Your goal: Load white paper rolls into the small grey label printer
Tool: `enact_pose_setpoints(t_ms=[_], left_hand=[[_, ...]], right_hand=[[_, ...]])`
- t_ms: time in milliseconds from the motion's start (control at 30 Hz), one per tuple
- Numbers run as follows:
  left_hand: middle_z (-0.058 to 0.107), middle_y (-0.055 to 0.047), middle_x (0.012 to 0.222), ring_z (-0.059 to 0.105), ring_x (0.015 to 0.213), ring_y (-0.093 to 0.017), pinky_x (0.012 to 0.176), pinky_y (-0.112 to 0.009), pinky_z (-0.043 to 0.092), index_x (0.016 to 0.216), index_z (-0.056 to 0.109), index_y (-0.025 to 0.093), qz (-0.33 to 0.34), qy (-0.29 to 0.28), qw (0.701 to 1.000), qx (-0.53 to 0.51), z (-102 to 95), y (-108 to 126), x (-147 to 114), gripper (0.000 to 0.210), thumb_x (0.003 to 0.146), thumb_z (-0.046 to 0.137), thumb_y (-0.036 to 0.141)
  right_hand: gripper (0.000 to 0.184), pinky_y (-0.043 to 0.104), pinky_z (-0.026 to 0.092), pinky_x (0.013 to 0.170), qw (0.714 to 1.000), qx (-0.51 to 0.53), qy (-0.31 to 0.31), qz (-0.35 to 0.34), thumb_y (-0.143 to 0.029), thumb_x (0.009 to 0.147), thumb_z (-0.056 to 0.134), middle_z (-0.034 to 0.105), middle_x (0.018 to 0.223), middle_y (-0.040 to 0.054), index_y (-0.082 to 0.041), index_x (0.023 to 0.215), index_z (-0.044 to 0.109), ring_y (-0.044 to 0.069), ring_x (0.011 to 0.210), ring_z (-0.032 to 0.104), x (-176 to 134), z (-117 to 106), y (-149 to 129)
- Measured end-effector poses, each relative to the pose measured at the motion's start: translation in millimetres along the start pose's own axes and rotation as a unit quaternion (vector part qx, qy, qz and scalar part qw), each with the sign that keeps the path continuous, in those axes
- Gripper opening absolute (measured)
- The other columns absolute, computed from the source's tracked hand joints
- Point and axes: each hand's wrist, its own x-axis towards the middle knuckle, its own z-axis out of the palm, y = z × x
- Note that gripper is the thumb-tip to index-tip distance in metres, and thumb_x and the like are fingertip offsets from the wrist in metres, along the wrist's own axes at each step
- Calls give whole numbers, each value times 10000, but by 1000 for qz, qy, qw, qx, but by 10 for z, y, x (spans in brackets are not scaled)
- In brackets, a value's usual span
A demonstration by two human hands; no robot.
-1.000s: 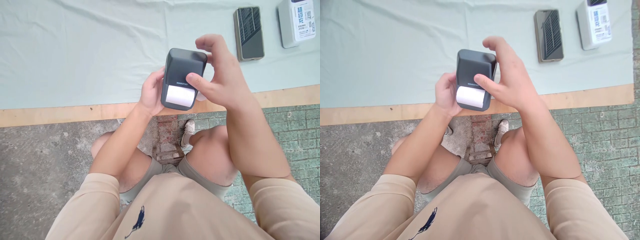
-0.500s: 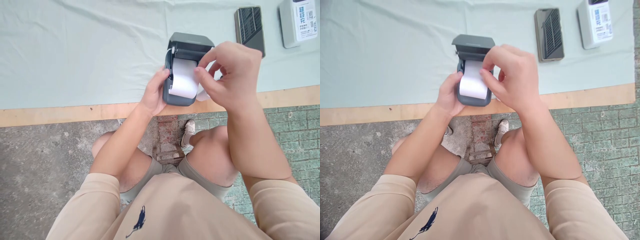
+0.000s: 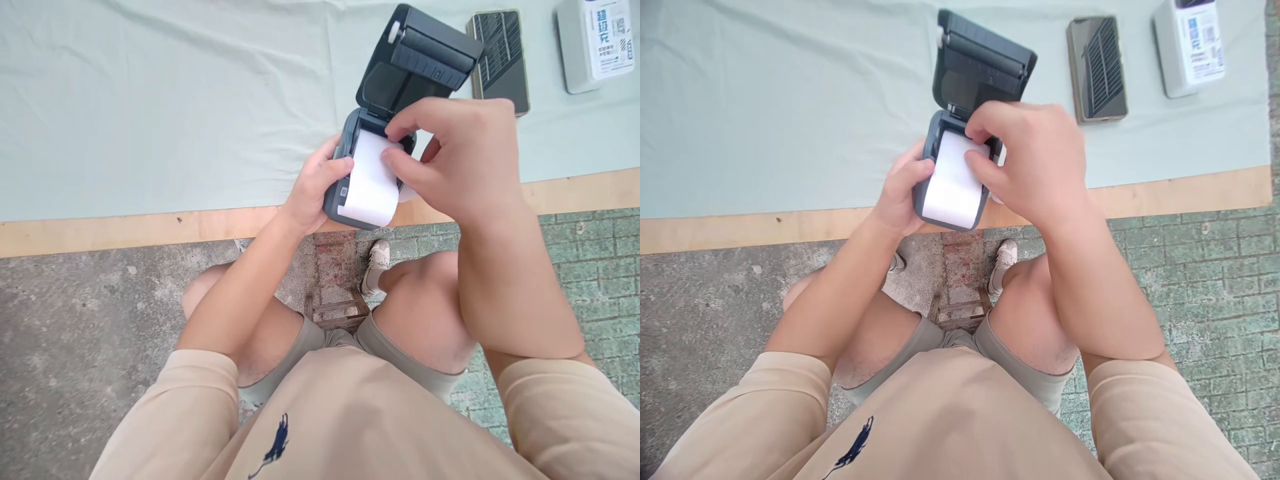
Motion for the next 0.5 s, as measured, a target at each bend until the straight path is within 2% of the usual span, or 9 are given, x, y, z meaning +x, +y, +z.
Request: enact_pose_setpoints(t_ms=[167,300,400,500], left_hand=[[591,3,869,616,779,-124,685,-226,456,1064,613,181,14,-4,998,55,20,-12,-15,316,813,636,372],[605,17,846,586,714,-84,639,-192,456,1041,631,177,17,-8,998,63,49,-11,-19,242,826,611,287],[597,24,769,564,622,-68,559,-181,441,1028,623,166,-13,8,1000,23,37,-5,-3,221,834,590,266],[625,21,746,578,631,-79,559,-189,459,984,634,175,-18,29,999,-15,-2,1,31,197,852,560,299]], right_hand=[[240,324,298,569,995,-44,-84,24,-336,720,665,637,784,23,-283,952,636,201,664,538,-2,12,-47],[149,302,229,517,990,-61,-129,5,-282,702,665,544,673,25,-206,692,537,150,601,451,19,5,-89],[92,298,288,503,993,52,-102,-6,-206,662,670,573,694,-2,-217,714,595,103,571,426,10,-63,-55],[251,255,338,447,974,228,-15,-1,-165,669,646,628,833,-13,-235,909,664,63,549,437,-24,-170,89]])
